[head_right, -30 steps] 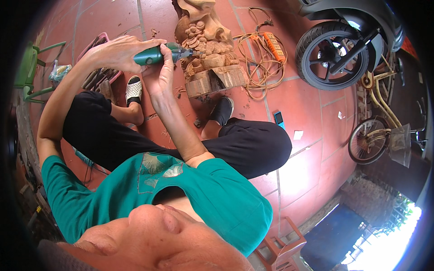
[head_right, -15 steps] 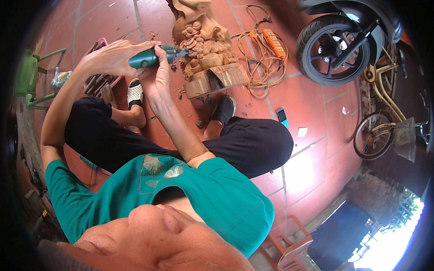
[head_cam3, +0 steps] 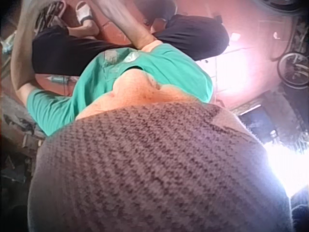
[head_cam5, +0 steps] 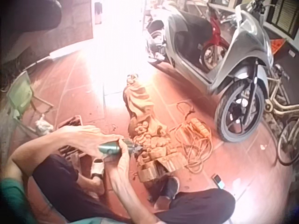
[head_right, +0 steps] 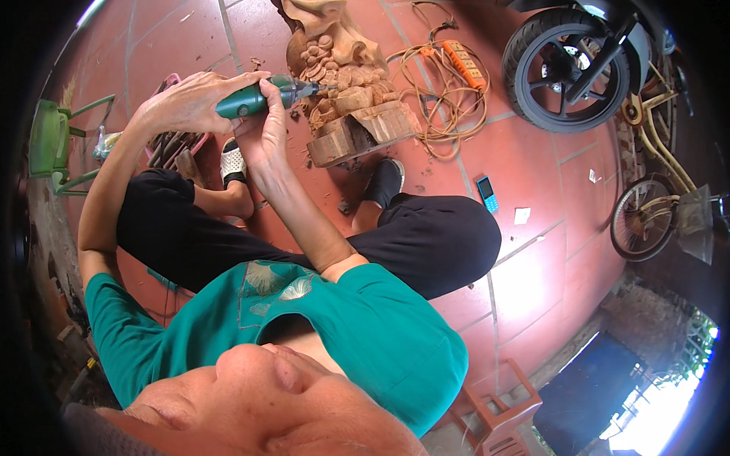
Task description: The person uses a handheld rotary carving tool to shape and detail a wooden sculpture. They hold the tool with both hands and work on the intricate surface of the wood, which is mounted on a stand.
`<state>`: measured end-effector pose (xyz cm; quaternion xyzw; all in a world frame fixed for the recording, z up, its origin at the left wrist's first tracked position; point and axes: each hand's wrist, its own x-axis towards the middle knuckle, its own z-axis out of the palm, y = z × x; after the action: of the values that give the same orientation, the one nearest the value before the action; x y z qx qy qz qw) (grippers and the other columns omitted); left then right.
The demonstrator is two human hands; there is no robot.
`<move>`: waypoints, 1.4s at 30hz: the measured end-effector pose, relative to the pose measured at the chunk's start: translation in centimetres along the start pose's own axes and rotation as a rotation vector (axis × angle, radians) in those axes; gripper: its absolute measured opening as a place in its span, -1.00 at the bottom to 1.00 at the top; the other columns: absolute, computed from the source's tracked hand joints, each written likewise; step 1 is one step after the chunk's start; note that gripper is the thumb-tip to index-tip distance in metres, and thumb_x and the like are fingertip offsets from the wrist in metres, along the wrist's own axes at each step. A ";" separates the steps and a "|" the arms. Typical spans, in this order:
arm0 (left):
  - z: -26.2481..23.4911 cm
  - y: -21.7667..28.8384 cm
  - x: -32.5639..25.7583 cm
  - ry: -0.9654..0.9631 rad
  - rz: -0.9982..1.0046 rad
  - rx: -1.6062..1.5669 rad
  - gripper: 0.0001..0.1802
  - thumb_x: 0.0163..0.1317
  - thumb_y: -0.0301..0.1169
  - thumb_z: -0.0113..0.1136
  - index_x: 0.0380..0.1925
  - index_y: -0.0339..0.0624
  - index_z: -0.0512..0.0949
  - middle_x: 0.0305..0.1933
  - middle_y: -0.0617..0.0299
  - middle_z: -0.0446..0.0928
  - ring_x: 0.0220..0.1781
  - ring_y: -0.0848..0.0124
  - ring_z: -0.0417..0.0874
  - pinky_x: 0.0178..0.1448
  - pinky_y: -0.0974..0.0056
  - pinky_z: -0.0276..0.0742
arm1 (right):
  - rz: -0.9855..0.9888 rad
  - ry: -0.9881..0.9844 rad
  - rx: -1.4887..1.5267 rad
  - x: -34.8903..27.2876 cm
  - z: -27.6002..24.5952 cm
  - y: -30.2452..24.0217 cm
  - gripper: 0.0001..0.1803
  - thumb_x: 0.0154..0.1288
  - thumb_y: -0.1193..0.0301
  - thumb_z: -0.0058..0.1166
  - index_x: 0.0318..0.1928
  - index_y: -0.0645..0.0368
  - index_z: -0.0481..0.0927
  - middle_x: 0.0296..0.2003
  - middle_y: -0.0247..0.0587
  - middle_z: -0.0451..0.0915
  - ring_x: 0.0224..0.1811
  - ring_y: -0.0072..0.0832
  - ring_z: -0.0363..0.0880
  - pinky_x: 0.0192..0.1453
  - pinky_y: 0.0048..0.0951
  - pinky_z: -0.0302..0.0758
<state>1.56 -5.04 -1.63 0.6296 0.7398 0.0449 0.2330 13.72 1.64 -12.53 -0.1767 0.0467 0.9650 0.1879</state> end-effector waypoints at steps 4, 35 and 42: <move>-0.1 0.4 0.0 0.008 0.016 0.007 -0.03 -0.11 -0.37 0.30 0.47 -0.15 0.31 -0.39 -0.15 0.67 -0.32 -0.10 0.73 -0.17 -0.03 0.60 | 0.003 0.002 0.011 -0.1 0.1 0.0 -0.67 0.32 0.27 0.33 0.04 -0.01 0.60 -0.02 -0.42 0.70 0.03 -0.46 0.69 0.19 -0.27 0.65; -1.6 2.5 1.0 -0.005 0.013 0.114 0.00 -0.11 -0.39 0.28 0.50 -0.09 0.29 -0.35 -0.22 0.63 -0.33 -0.13 0.67 -0.18 -0.07 0.57 | -0.021 -0.026 0.033 0.3 0.3 -1.2 -0.62 0.30 0.26 0.35 0.08 0.00 0.57 -0.05 -0.43 0.66 0.00 -0.52 0.65 0.14 -0.37 0.59; -1.6 2.3 0.4 0.013 0.032 0.103 0.00 -0.13 -0.36 0.30 0.48 -0.10 0.31 -0.38 -0.23 0.63 -0.34 -0.15 0.67 -0.18 -0.10 0.57 | -0.010 -0.048 0.019 -0.5 0.9 -0.7 -0.60 0.30 0.26 0.34 0.10 -0.02 0.57 -0.02 -0.45 0.65 0.04 -0.51 0.63 0.18 -0.35 0.57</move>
<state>3.01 -3.85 0.48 0.6521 0.7326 0.0144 0.1947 14.14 2.22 -11.48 -0.1517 0.0505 0.9676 0.1955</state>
